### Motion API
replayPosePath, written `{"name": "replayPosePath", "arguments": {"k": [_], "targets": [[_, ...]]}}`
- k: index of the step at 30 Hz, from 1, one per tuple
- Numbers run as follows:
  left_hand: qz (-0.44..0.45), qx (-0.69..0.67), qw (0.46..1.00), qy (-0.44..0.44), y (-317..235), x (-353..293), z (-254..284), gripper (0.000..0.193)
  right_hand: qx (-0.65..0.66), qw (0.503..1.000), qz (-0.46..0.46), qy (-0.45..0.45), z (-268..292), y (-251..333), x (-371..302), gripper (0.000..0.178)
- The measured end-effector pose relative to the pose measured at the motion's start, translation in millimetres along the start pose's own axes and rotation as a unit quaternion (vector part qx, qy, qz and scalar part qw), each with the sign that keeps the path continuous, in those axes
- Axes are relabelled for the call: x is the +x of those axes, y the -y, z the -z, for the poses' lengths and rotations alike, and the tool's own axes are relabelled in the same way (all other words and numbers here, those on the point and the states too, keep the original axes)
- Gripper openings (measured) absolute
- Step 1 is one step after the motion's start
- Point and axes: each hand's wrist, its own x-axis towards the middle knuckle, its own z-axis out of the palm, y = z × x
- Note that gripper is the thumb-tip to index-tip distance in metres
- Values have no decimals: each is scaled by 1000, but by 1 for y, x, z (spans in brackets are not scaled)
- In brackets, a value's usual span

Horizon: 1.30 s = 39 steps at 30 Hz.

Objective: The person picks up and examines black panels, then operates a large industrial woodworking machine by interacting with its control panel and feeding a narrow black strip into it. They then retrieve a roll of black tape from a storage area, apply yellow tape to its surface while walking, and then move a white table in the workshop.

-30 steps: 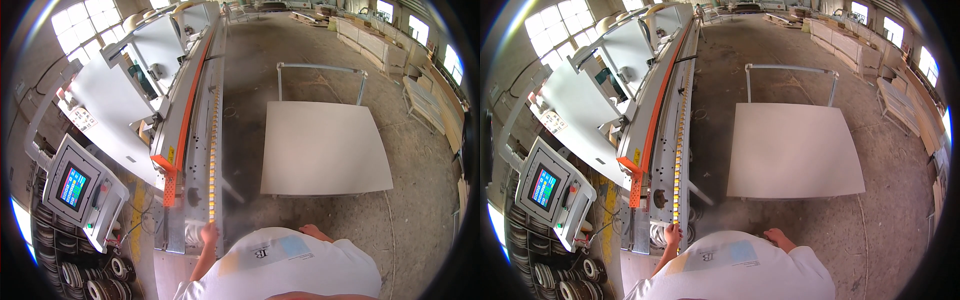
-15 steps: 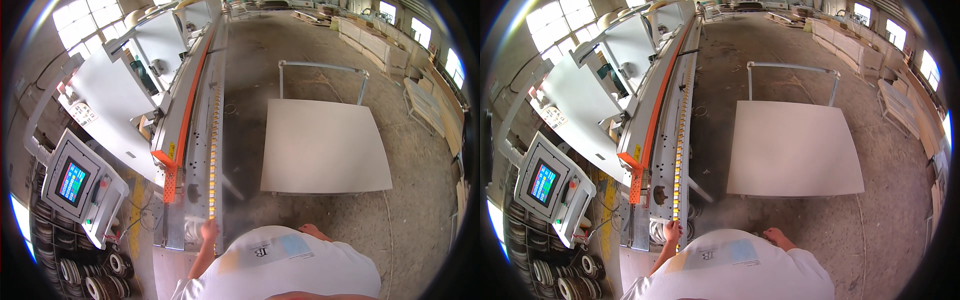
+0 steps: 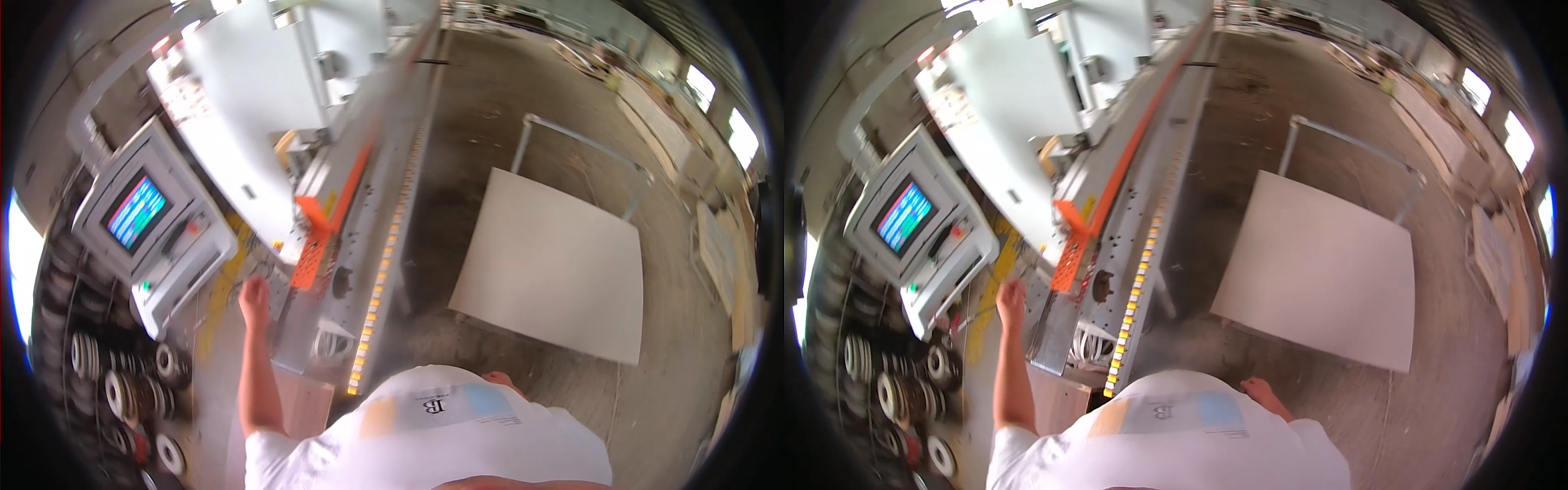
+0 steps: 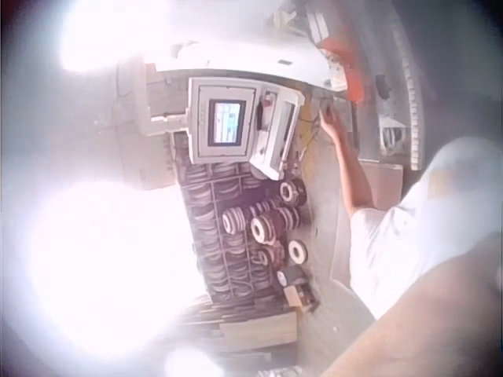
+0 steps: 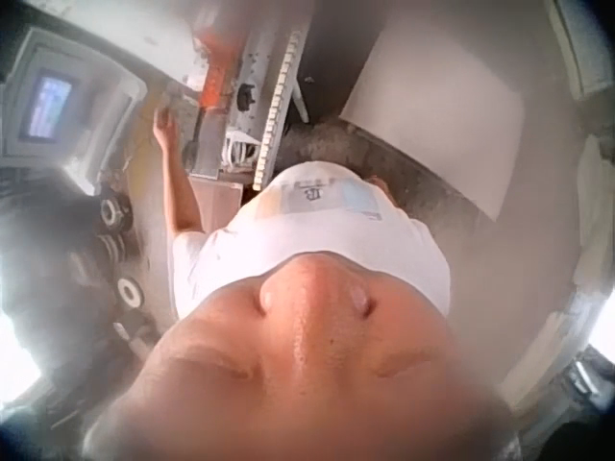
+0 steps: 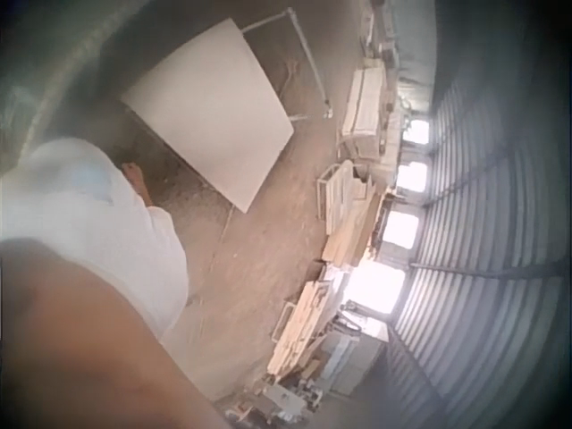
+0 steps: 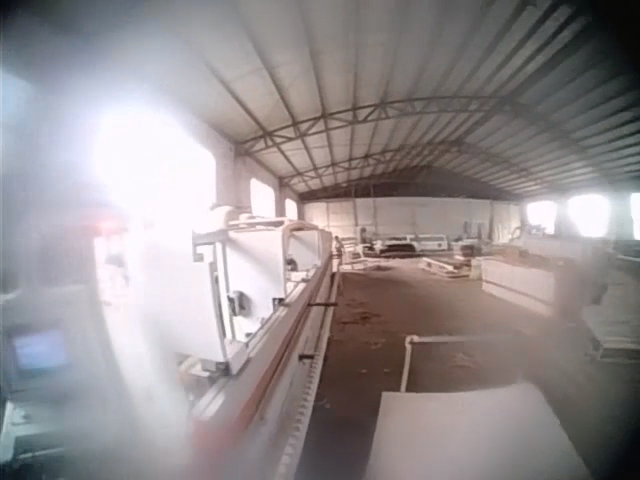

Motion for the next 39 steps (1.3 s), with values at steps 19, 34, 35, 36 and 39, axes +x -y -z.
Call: {"name": "replayPosePath", "arguments": {"k": [19, 34, 35, 36, 39], "targets": [[44, 530, 829, -172, -25, 298, 244, 47, -78, 997, -6, 28, -13, 113, 10, 36], [-98, 323, 939, -64, -31, 194, 159, 15, -75, 997, -4, 26, -22, 120, -23, 33], [8, 320, 946, 56, -37, 158, 137, 14, -74, 997, 4, 27, -23, 116, -25, 33], [-67, 204, 972, 94, -41, 111, 119, 15, -74, 997, 15, 33, -24, 113, -27, 33], [-26, 157, 948, 277, -102, -28, 62, 21, -69, 996, 43, 45, -26, 92, -36, 33]]}}
